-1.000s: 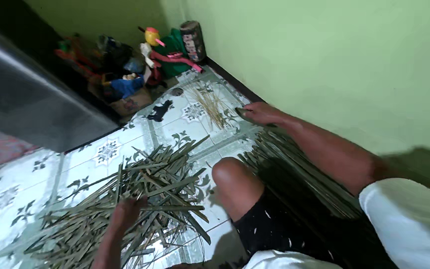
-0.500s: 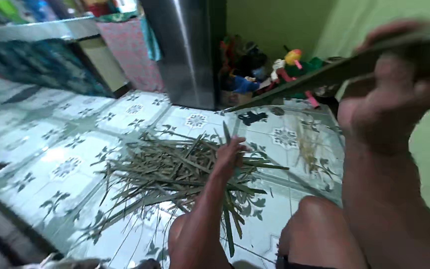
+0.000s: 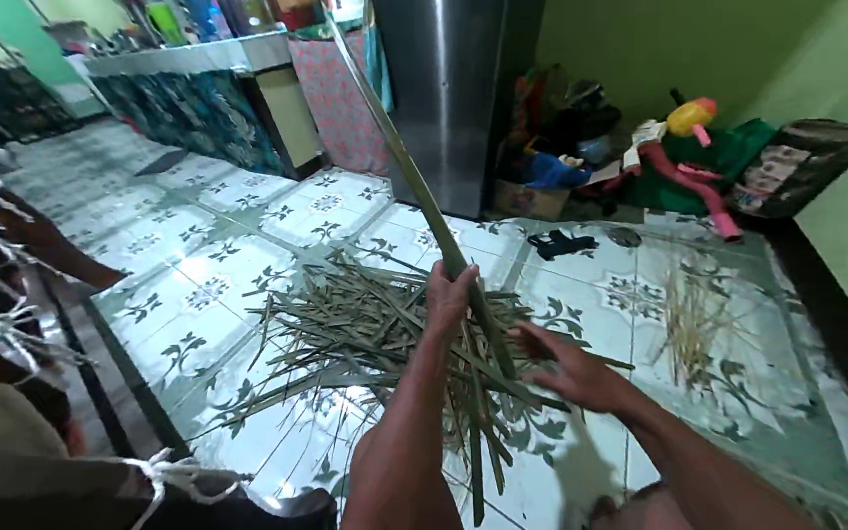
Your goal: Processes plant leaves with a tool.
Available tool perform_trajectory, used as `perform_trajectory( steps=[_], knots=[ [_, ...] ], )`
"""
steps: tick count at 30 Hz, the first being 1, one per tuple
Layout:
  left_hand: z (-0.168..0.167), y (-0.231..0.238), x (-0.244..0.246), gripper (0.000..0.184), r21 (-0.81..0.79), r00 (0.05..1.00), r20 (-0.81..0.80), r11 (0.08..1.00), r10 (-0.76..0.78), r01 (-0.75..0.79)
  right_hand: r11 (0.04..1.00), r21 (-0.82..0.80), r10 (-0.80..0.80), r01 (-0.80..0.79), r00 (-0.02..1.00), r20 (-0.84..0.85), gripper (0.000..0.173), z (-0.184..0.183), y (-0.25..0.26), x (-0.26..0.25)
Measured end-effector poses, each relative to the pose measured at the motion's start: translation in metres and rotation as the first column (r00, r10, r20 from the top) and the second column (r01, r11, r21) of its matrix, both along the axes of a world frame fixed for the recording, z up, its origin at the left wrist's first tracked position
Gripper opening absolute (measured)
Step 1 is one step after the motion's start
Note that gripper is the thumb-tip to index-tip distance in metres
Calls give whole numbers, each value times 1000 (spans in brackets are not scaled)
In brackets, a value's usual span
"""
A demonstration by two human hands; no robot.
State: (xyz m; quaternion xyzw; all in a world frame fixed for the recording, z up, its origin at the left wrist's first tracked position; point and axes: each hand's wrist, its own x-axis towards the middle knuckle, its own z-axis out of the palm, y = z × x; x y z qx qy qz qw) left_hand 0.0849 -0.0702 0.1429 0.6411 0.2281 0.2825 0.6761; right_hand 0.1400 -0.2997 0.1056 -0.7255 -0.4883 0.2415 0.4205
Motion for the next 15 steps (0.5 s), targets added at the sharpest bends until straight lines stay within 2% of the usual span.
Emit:
perform_trajectory(
  steps=[2, 4, 5, 9, 12, 15],
  knots=[
    [-3, -16, 1, 43, 54, 1000, -26, 999, 0, 1, 999, -25, -51, 48, 990, -134, 61, -1, 9, 11],
    [-4, -33, 3, 42, 105, 999, -31, 994, 10, -7, 997, -9, -79, 79, 981, -178, 39, -7, 14, 12],
    [-7, -38, 6, 41, 123, 1000, -22, 992, 11, -9, 996, 15, -86, 90, 975, -204, 34, -12, 16, 11],
    [-8, -44, 4, 34, 113, 995, -68, 990, -72, 80, 967, 62, -218, 246, 930, -296, 31, -9, 9, 13],
    [-6, -38, 0, 30, 125, 951, -239, 965, -195, 229, 925, 72, -336, 372, 893, -298, 31, 9, 0, 23],
    [-5, -33, -6, 32, 191, 844, -433, 883, -315, 428, 877, 138, -373, 461, 833, -409, 28, 9, -8, 31]
  ],
)
